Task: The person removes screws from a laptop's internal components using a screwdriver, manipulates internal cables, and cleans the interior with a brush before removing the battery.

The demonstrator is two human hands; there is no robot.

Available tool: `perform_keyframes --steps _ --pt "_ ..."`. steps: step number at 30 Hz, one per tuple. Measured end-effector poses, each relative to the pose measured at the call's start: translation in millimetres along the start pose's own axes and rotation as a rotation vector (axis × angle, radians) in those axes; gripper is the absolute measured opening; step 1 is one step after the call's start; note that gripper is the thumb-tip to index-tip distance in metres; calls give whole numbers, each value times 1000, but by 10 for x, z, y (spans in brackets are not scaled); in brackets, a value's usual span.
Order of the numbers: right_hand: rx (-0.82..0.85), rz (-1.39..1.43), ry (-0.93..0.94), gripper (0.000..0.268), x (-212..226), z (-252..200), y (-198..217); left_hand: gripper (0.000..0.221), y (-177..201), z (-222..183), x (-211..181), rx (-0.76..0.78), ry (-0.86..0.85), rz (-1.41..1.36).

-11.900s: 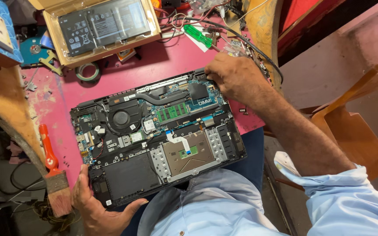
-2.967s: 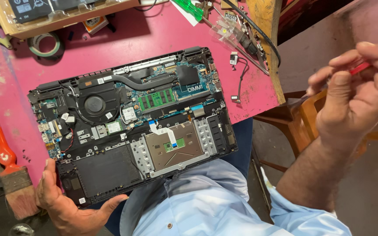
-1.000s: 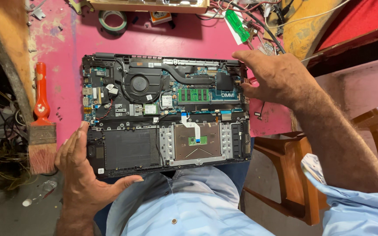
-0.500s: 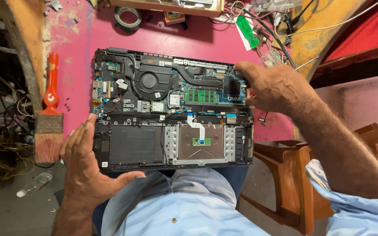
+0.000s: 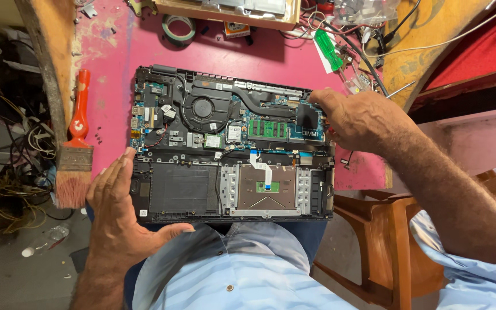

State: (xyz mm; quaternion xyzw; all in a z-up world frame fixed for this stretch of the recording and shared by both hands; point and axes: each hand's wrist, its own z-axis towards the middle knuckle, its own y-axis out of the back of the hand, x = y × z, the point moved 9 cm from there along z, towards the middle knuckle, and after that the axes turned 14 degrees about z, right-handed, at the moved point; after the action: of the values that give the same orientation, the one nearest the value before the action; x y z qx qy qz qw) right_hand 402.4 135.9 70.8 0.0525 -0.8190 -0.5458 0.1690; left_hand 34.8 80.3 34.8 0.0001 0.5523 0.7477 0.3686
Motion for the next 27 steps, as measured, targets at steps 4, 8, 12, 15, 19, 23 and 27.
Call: perform_keyframes --steps 4,8,12,15,19,23,27 --pt "40 16 -123 66 -84 -25 42 134 -3 6 2 3 2 -3" --pt "-202 141 146 47 19 -142 261 136 8 14 -8 17 19 2" --pt "-264 241 88 52 -178 -216 156 139 1 36 8 49 45 -5" --pt "-334 281 140 52 -203 -269 133 139 11 51 -8 53 40 -4" --pt "-383 301 136 51 -219 -305 122 138 21 57 -22 53 34 -1" --pt "-454 209 149 41 -165 -356 113 139 14 53 -24 57 53 2" --pt "-482 33 120 31 -117 -374 38 139 -7 47 -15 66 58 3"
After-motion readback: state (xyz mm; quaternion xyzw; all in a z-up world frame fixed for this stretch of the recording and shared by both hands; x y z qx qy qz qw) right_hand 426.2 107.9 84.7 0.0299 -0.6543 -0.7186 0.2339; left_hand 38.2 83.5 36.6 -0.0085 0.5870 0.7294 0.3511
